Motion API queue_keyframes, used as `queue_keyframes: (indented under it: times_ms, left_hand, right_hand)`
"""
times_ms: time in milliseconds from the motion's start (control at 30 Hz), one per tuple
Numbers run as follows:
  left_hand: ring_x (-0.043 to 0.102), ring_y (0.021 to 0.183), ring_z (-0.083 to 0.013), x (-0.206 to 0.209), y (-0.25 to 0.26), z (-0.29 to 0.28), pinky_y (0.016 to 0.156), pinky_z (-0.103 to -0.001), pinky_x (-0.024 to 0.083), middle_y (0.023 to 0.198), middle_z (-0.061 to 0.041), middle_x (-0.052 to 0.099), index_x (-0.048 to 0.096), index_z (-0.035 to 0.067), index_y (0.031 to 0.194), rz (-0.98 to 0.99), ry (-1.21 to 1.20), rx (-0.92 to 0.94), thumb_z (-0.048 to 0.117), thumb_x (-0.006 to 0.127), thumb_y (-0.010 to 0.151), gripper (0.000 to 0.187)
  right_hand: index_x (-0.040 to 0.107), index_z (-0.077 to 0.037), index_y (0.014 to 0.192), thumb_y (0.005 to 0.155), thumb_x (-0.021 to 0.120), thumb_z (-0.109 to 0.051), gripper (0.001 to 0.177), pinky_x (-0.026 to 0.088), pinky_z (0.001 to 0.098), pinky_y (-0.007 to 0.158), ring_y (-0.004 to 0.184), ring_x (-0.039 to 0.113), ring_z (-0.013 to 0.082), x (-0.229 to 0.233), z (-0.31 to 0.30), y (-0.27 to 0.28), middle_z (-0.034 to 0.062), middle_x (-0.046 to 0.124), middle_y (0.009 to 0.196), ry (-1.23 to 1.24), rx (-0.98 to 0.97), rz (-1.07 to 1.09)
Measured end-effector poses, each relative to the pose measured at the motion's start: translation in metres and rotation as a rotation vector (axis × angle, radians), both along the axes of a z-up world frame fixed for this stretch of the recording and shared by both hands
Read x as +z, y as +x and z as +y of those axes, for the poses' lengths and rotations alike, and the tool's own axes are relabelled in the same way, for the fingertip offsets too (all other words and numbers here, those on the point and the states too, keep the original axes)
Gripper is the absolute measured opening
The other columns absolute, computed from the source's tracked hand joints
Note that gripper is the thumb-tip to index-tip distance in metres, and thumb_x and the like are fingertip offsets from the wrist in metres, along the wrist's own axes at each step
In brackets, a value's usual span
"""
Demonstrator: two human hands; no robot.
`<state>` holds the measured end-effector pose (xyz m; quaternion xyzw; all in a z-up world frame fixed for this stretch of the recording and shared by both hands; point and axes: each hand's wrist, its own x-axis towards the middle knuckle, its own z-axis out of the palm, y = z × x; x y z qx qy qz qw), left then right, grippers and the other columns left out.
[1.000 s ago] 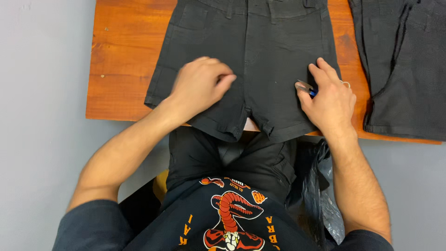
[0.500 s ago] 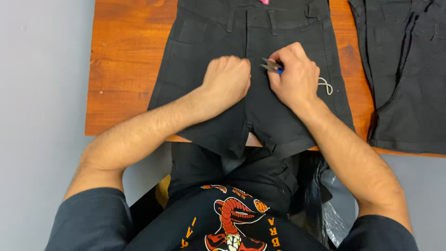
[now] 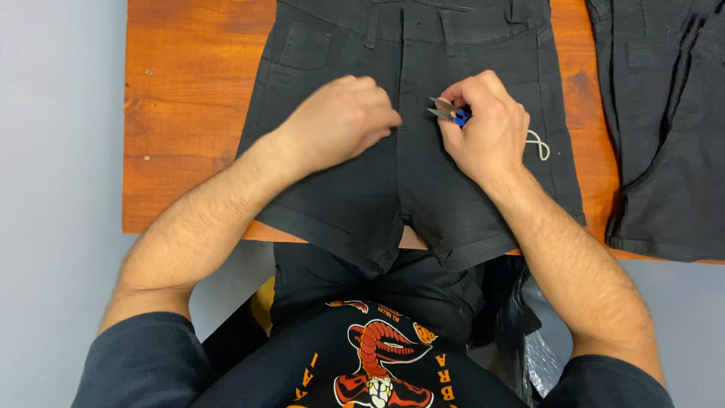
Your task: The person uses small scissors to trim loose threads and excess fabric from the waistband, pockets, and seams of black shorts. They handle multiple pairs of shorts, turning them over to access different areas and folding them after trimming.
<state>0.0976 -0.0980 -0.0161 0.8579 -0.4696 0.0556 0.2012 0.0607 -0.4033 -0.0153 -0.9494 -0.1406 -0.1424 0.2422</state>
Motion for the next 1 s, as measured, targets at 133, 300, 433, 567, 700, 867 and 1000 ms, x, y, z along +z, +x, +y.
queue_keyframes:
  times_ms: [133, 300, 433, 567, 700, 867, 1000]
  left_hand:
    - [0.060, 0.091, -0.0262, -0.001, -0.010, -0.012, 0.077, -0.043, 0.052, 0.096, -0.001, 0.065, 0.082, 0.014, 0.106, -0.198, 0.006, -0.087, 0.001, 0.080, 0.115, 0.016]
    - [0.052, 0.089, -0.0244, -0.001, -0.012, -0.022, 0.075, -0.041, 0.050, 0.099, -0.004, 0.056, 0.067, 0.010, 0.102, -0.236, 0.081, -0.055, -0.010, 0.071, 0.112, 0.023]
    - [0.054, 0.092, -0.0275, -0.001, -0.010, -0.024, 0.070, -0.042, 0.053, 0.102, -0.009, 0.056, 0.061, 0.008, 0.105, -0.287, 0.100, -0.012, -0.004, 0.061, 0.111, 0.013]
    - [0.062, 0.097, -0.0332, -0.002, 0.003, -0.018, 0.071, -0.047, 0.057, 0.105, -0.013, 0.065, 0.065, 0.008, 0.106, -0.281, 0.177, 0.046, 0.008, 0.074, 0.100, 0.010]
    - [0.058, 0.102, -0.0380, 0.028, 0.004, -0.001, 0.067, -0.050, 0.053, 0.115, -0.018, 0.059, 0.060, 0.000, 0.118, -0.060, -0.031, 0.150, -0.003, 0.071, 0.115, 0.012]
    - [0.069, 0.097, -0.0274, 0.021, -0.019, -0.020, 0.074, -0.048, 0.059, 0.098, -0.001, 0.074, 0.078, 0.015, 0.103, 0.256, -0.030, 0.207, 0.029, 0.090, 0.111, 0.020]
    - [0.073, 0.094, -0.0356, 0.000, -0.030, -0.040, 0.074, -0.057, 0.061, 0.095, -0.007, 0.077, 0.078, 0.010, 0.094, 0.219, -0.031, 0.352, 0.024, 0.085, 0.114, 0.025]
  right_hand:
    - [0.082, -0.022, 0.111, 0.109, 0.090, -0.015, 0.010, 0.053, 0.0485, 0.063, 0.088, 0.076, 0.0231, -0.002, 0.001, 0.000, -0.0032, 0.075, 0.114, 0.013, 0.010, -0.004]
    - [0.082, -0.023, 0.112, 0.106, 0.090, -0.016, 0.012, 0.051, 0.0497, 0.059, 0.085, 0.074, 0.0244, -0.002, -0.001, -0.001, -0.0042, 0.073, 0.113, -0.007, 0.006, -0.007]
    - [0.082, -0.022, 0.112, 0.104, 0.091, -0.016, 0.014, 0.054, 0.0517, 0.064, 0.090, 0.077, 0.0261, -0.003, -0.002, 0.000, -0.0029, 0.075, 0.114, 0.009, 0.010, 0.008]
    - [0.082, -0.021, 0.111, 0.106, 0.092, -0.014, 0.014, 0.053, 0.0493, 0.061, 0.089, 0.077, 0.0237, -0.006, -0.003, 0.000, -0.0035, 0.074, 0.113, 0.028, 0.006, 0.004]
    - [0.082, -0.021, 0.112, 0.108, 0.093, -0.016, 0.013, 0.055, 0.0495, 0.063, 0.092, 0.078, 0.0231, -0.003, -0.005, -0.001, -0.0038, 0.076, 0.115, 0.046, 0.005, 0.009]
    - [0.081, -0.023, 0.113, 0.103, 0.092, -0.016, 0.016, 0.054, 0.0515, 0.063, 0.090, 0.076, 0.0251, -0.002, -0.004, 0.001, -0.0029, 0.074, 0.115, 0.024, 0.009, 0.051]
    - [0.081, -0.023, 0.111, 0.108, 0.091, -0.019, 0.011, 0.053, 0.0505, 0.062, 0.087, 0.076, 0.0245, -0.004, -0.003, 0.000, -0.0032, 0.075, 0.116, 0.024, -0.001, 0.048]
